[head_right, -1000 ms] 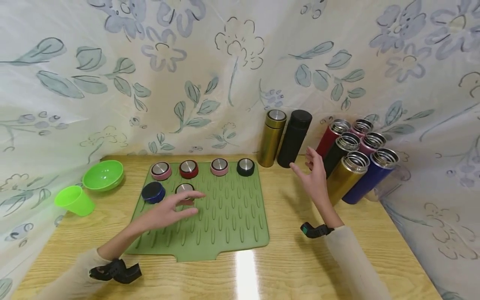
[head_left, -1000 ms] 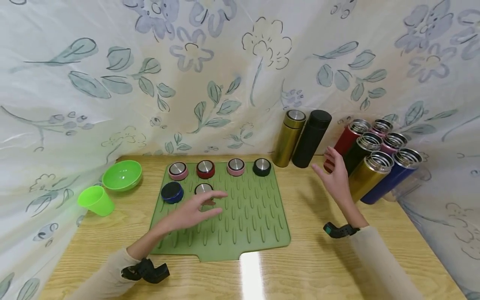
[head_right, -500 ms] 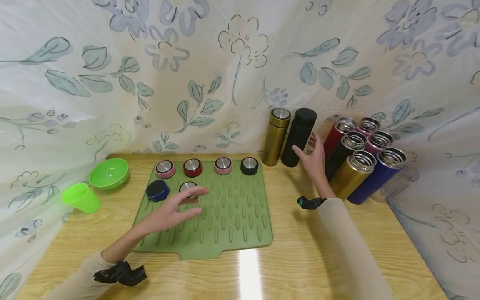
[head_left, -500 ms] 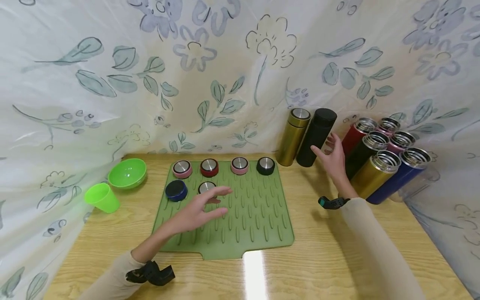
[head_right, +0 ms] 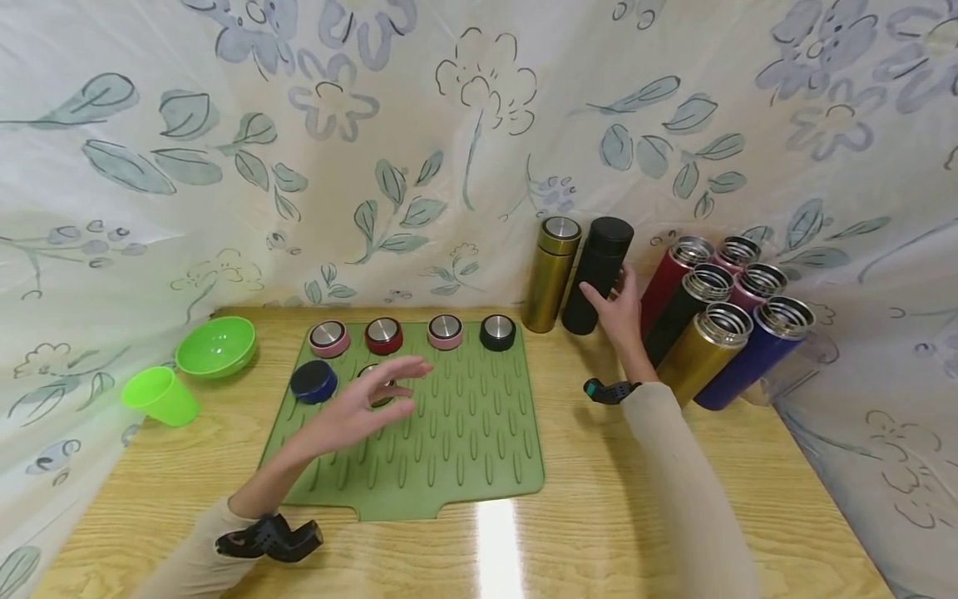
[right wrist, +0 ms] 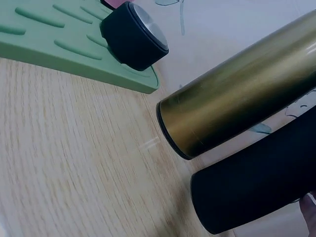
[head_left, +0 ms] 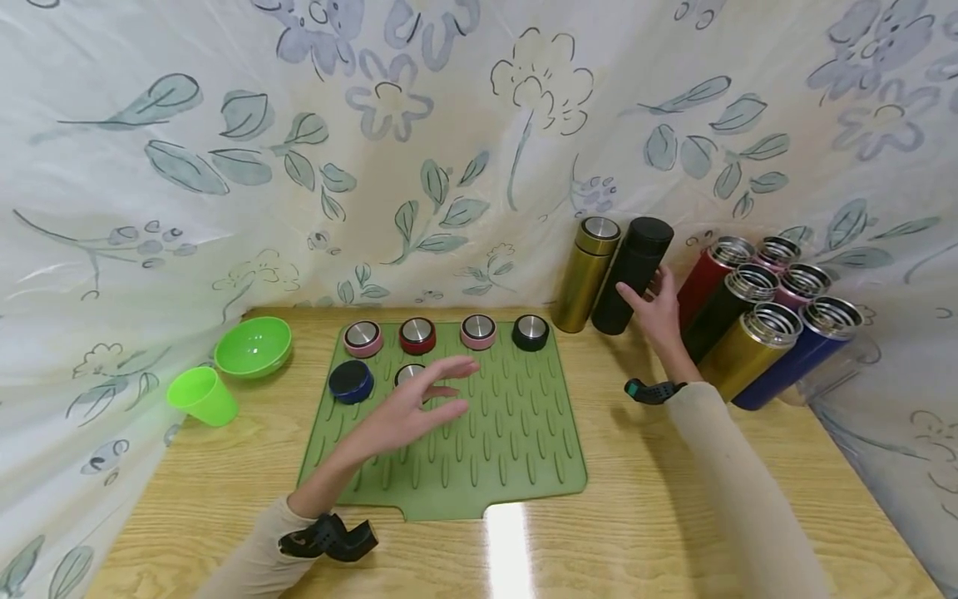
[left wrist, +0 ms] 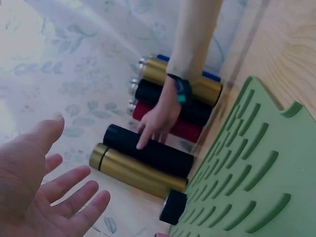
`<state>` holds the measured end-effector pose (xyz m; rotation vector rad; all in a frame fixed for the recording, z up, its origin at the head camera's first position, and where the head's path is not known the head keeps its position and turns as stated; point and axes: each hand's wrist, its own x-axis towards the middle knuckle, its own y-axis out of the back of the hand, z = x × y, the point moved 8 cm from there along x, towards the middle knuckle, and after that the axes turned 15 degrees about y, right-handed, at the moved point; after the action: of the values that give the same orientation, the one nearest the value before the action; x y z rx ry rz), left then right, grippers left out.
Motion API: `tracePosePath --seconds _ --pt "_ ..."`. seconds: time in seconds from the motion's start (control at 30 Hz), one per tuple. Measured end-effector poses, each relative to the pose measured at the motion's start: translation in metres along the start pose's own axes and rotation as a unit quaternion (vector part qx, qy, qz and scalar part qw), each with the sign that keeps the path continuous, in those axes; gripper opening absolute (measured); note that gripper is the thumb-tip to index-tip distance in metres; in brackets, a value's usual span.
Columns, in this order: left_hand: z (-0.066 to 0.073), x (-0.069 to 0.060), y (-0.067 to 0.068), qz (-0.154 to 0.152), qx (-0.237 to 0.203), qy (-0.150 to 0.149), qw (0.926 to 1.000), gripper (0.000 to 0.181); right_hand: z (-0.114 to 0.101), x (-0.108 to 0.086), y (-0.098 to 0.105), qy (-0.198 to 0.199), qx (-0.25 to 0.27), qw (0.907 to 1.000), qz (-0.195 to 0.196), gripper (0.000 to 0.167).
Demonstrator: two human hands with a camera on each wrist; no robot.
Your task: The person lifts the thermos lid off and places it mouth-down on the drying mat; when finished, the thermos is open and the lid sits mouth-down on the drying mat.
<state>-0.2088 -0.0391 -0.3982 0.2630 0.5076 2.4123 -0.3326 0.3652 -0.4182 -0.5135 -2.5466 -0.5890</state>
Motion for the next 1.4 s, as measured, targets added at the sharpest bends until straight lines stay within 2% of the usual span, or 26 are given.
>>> tracePosePath --seconds 0.2,0.33,0.43,0.53,0.63,0.8,0.87,0.97,1.03,1.1,1.2,1.27,1.33,1.4 --pt "0.001 0.000 0.000 0.003 -0.010 -0.005 0.9999 0.054 0.000 -0.002 -0.002 0.011 -0.018 0.9998 -0.002 0.080" --pt "0.001 0.000 0.001 0.003 -0.010 -0.009 0.9999 0.054 -0.002 -0.012 0.007 0.030 -0.047 0.9970 0.054 0.073" --pt "0.002 -0.002 0.003 0.006 -0.008 -0.006 0.9999 0.053 -0.010 -0.027 0.015 0.057 -0.064 0.9904 0.109 0.068" --pt "0.006 -0.004 0.007 0.011 -0.008 -0.002 0.9999 0.054 -0.028 -0.041 0.019 0.098 -0.061 0.9828 0.144 0.066" --pt "0.008 -0.005 0.009 0.012 -0.002 -0.002 0.9999 0.054 -0.054 -0.052 0.021 0.140 -0.062 0.9747 0.163 0.069" --pt "0.013 -0.007 0.011 0.015 0.009 -0.011 0.9998 0.054 -0.102 -0.069 0.019 0.220 -0.072 0.9602 0.157 0.074" --pt "0.017 -0.009 0.013 0.022 0.009 -0.023 0.9995 0.053 -0.123 -0.078 0.015 0.269 -0.062 0.9512 0.139 0.072" --pt "0.026 -0.016 0.020 0.045 0.012 -0.038 0.9982 0.053 -0.155 -0.093 0.004 0.351 -0.051 0.9284 0.111 0.067" --pt "0.032 -0.021 0.023 0.064 0.020 -0.048 0.9966 0.052 -0.174 -0.102 -0.003 0.395 -0.051 0.9126 0.091 0.072" --pt "0.040 -0.027 0.025 0.091 0.048 -0.063 0.9927 0.053 -0.189 -0.110 -0.010 0.432 -0.057 0.8977 0.066 0.080" --pt "0.054 -0.039 0.027 0.136 0.116 -0.091 0.9797 0.055 -0.209 -0.124 -0.023 0.480 -0.061 0.8752 0.015 0.075" --pt "0.064 -0.047 0.027 0.161 0.170 -0.111 0.9660 0.058 -0.220 -0.135 -0.034 0.512 -0.067 0.8563 -0.023 0.070" --pt "0.073 -0.054 0.026 0.172 0.211 -0.133 0.9530 0.058 -0.230 -0.147 -0.044 0.540 -0.079 0.8363 -0.055 0.066" --pt "0.081 -0.059 0.022 0.168 0.238 -0.165 0.9423 0.058 -0.239 -0.159 -0.053 0.561 -0.092 0.8186 -0.084 0.063"
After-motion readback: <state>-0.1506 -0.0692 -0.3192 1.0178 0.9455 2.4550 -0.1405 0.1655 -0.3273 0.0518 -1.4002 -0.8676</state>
